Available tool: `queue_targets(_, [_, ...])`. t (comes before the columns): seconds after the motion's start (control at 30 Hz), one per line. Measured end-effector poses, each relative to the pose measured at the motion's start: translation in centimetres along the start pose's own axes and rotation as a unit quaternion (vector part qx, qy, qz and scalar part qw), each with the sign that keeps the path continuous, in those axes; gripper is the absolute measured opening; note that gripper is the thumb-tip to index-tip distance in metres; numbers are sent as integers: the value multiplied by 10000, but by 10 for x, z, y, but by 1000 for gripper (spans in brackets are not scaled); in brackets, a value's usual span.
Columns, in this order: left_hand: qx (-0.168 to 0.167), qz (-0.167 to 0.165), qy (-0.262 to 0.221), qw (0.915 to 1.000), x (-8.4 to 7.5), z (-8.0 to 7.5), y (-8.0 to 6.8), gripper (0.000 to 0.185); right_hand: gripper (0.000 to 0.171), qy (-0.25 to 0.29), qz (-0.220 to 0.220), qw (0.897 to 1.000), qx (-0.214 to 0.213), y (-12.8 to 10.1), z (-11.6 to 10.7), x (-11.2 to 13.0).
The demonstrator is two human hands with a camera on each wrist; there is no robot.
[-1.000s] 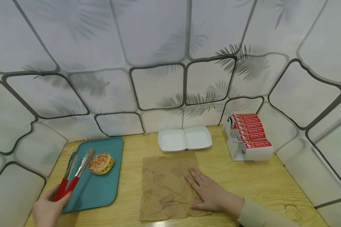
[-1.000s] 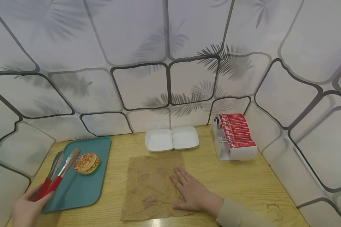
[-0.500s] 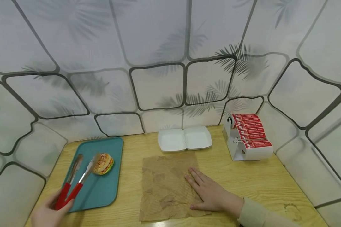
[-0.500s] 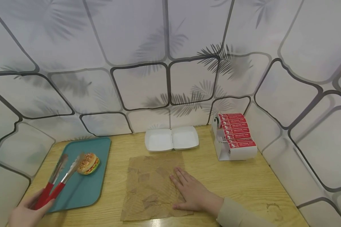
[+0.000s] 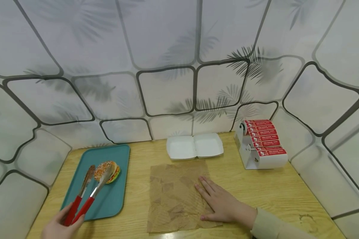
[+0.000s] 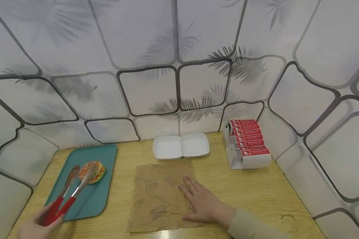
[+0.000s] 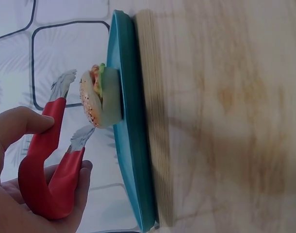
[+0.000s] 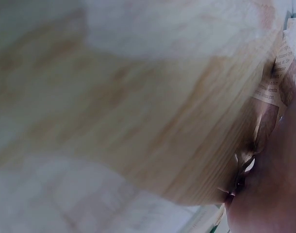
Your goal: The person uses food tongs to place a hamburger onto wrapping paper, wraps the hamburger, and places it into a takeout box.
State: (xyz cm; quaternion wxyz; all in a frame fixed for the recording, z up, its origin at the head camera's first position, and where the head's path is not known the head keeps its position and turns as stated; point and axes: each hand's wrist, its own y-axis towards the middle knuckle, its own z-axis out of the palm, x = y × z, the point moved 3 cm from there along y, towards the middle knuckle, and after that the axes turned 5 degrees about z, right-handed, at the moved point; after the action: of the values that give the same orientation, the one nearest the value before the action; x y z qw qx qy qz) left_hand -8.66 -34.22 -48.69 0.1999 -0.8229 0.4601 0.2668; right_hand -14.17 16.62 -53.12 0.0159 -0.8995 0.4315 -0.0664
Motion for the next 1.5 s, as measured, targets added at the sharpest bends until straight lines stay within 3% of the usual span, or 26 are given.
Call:
queue_targets(0.47, [-108, 80, 52, 9999, 3, 3, -2, 73, 105, 250, -143, 9994, -215, -2, -1, -2])
queue_targets(1.03, [282, 102, 314, 9991, 16, 7, -1, 76, 107, 115, 26, 9999, 4, 0, -2, 1])
queue_targets(1.27, [313, 244, 47, 9992, 15, 12, 2, 71, 107, 76, 8, 10000, -44, 0, -3, 1])
queue_targets(1.5, [512, -71, -246, 9984, 22, 17, 7, 81, 108, 180, 15, 9998, 12, 1, 0, -1])
